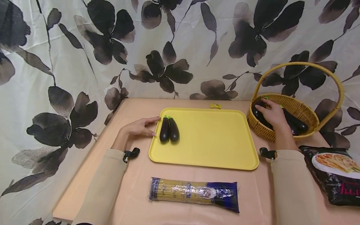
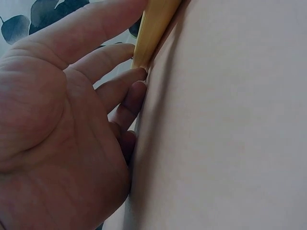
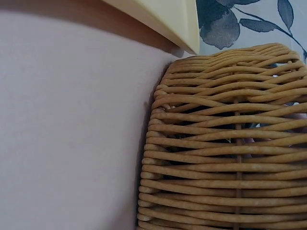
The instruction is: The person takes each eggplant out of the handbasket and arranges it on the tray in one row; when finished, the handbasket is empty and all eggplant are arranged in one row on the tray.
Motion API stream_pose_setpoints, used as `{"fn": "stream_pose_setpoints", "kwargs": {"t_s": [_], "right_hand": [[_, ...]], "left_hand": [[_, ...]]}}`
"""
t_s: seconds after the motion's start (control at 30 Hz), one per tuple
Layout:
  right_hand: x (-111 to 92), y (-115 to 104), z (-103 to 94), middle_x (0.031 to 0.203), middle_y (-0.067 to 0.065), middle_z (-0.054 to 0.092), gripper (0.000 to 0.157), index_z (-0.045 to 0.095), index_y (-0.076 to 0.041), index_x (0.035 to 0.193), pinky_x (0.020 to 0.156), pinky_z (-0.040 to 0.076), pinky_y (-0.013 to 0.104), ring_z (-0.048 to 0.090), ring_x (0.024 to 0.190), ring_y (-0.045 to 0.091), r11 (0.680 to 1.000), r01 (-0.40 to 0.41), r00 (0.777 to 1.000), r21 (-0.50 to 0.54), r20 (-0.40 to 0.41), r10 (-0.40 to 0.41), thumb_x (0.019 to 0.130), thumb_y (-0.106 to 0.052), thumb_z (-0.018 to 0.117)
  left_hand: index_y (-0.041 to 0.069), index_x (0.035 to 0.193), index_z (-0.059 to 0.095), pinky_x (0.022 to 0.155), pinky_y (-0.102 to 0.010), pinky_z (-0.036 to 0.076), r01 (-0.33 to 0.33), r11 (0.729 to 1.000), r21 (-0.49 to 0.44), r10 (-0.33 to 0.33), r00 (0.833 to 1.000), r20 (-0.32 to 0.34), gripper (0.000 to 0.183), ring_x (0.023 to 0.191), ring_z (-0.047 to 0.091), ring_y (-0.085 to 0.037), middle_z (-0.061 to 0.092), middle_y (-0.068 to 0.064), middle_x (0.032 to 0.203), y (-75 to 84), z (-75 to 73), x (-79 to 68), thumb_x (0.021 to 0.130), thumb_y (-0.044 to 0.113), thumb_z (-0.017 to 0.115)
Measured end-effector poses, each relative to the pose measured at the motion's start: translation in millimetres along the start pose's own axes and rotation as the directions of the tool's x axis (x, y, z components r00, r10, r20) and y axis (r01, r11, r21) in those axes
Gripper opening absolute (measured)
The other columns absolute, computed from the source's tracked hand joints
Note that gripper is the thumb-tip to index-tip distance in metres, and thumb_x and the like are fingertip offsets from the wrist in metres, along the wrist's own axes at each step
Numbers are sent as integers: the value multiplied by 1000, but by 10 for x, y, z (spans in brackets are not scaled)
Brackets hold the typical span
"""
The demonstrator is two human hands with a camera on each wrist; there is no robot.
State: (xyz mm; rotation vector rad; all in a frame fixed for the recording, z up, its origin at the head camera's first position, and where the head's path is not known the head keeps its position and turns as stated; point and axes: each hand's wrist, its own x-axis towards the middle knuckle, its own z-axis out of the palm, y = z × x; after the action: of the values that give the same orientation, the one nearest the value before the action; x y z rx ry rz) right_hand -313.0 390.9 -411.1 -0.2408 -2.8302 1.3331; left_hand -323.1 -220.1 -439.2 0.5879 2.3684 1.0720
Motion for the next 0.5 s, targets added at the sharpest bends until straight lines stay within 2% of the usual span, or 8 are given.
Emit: {"fn": "stream_pose_setpoints", "kwargs": {"t_s": [0.17,0.23,0.3,0.4,0.5], "right_hand": [[-16,-9,-4,171,26,16,79,22,-13,167,117,33,70,33,147,53,998,-5,1000,62,27,4,105,-55,49],[-26,-11,0,173,23,15,79,23,-16,167,115,41,61,42,141,45,996,-16,999,82,38,13,105,-56,49],[-38,-14,0,173,21,14,78,24,-20,167,107,50,49,50,129,32,995,-19,999,93,48,15,104,-57,49],[-44,-15,-6,174,19,15,76,25,-24,167,96,47,33,50,115,15,996,-17,998,90,53,13,104,-58,50],[-52,-9,-10,173,20,15,75,26,-26,167,95,45,31,49,111,12,996,-3,999,93,54,-3,104,-58,50]], "left_hand": [[22,162,39,132,-48,15,2,1000,1,-2,1000,0,96,161,18,-23,32,-1,171,0,0,-5,82,31,91],[22,162,40,132,-48,15,0,1000,1,0,1000,-1,96,161,18,-24,32,-1,171,1,1,-7,82,31,91],[21,162,39,132,-49,15,-5,1000,-1,5,1000,0,96,162,18,-25,31,-2,171,2,1,-8,82,31,91],[22,162,40,132,-48,15,-6,1000,-2,6,1000,-2,96,161,18,-25,32,-2,171,1,2,-10,81,31,91],[21,162,40,132,-49,15,-12,1000,-5,12,1000,-3,96,161,18,-25,32,-3,171,2,8,-15,81,31,91]]}}
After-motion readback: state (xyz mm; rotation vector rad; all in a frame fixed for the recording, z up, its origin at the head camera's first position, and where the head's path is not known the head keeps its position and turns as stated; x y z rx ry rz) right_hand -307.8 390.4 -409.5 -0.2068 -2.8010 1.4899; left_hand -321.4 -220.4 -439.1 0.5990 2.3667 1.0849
